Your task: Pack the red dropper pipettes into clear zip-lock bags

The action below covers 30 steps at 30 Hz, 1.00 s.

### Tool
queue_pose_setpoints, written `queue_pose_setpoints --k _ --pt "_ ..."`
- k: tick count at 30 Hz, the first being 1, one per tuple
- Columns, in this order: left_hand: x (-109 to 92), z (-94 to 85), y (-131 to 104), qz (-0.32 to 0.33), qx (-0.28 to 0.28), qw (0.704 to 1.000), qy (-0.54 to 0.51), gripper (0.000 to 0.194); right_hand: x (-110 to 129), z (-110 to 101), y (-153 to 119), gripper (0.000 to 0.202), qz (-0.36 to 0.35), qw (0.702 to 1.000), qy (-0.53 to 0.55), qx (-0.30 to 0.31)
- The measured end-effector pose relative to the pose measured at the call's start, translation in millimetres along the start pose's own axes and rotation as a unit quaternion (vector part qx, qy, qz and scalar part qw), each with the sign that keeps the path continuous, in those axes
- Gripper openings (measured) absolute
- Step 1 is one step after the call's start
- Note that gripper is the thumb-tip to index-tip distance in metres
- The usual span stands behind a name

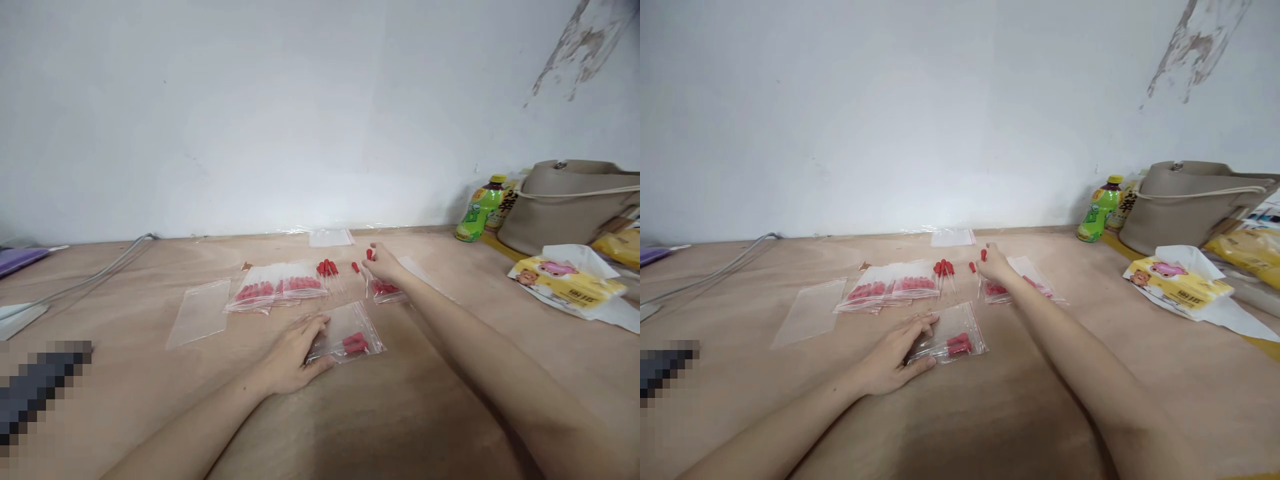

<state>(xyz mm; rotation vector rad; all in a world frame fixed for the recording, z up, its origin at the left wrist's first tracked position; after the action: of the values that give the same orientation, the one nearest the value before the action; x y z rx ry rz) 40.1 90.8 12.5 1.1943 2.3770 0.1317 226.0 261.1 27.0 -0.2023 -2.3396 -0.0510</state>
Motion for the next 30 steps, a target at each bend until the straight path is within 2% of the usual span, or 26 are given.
queue_pose_setpoints --k 2,4,8,11,13,18,20,23,27,30 --pt "0.4 1.1 -0.4 0.007 0.001 1.000 0.007 0.037 -9.4 -10.1 -11.0 0.056 -0.012 0.996 0.083 -0.010" --pt "0.6 1.3 -0.4 0.012 -0.002 1.000 0.010 0.046 -22.2 -13.9 -26.3 0.053 -0.013 0.982 0.186 0.007" --pt "-0.1 0.1 0.2 0.015 -0.008 1.000 0.006 0.049 -46.1 -1.2 -60.4 0.037 0.024 0.944 0.318 0.084" --pt "-0.8 -0.8 0.5 0.014 -0.010 1.000 0.002 0.049 -53.4 6.8 -76.6 0.036 0.031 0.913 0.391 0.110" --pt "-0.7 -1.0 0.4 0.012 -0.009 1.000 0.002 0.050 -55.9 4.6 -79.3 0.037 0.021 0.903 0.418 0.098" --pt "-0.4 -0.7 -0.5 0.010 -0.006 1.000 0.002 0.051 -67.3 -19.7 -75.9 0.040 0.002 0.901 0.434 0.004" --pt "0.1 -0.3 -0.9 0.009 -0.006 1.000 0.004 0.051 -70.1 -20.5 -78.1 0.040 0.009 0.900 0.435 0.001" --pt "0.9 0.6 -1.0 0.008 -0.002 1.000 0.009 0.052 -67.5 -6.4 -86.5 0.037 0.029 0.888 0.456 0.055" --pt "0.8 1.0 -0.4 0.005 0.002 1.000 0.008 0.052 -55.3 20.2 -101.4 0.033 0.052 0.864 0.468 0.176" --pt "0.1 0.3 0.1 0.007 0.000 1.000 0.004 0.052 -47.1 27.0 -108.7 0.034 0.031 0.884 0.405 0.231"
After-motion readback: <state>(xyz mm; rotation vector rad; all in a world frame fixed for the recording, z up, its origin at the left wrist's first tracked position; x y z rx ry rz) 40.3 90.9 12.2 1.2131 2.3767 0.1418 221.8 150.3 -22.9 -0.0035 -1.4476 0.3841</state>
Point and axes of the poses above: each hand's wrist, its own y-axis towards the middle knuckle, its own z-axis out of the palm, x = y × z, the point moved 8 cm from there along y, towards the middle knuckle, and after that the axes turned 12 degrees about z, right-handed, at the moved point
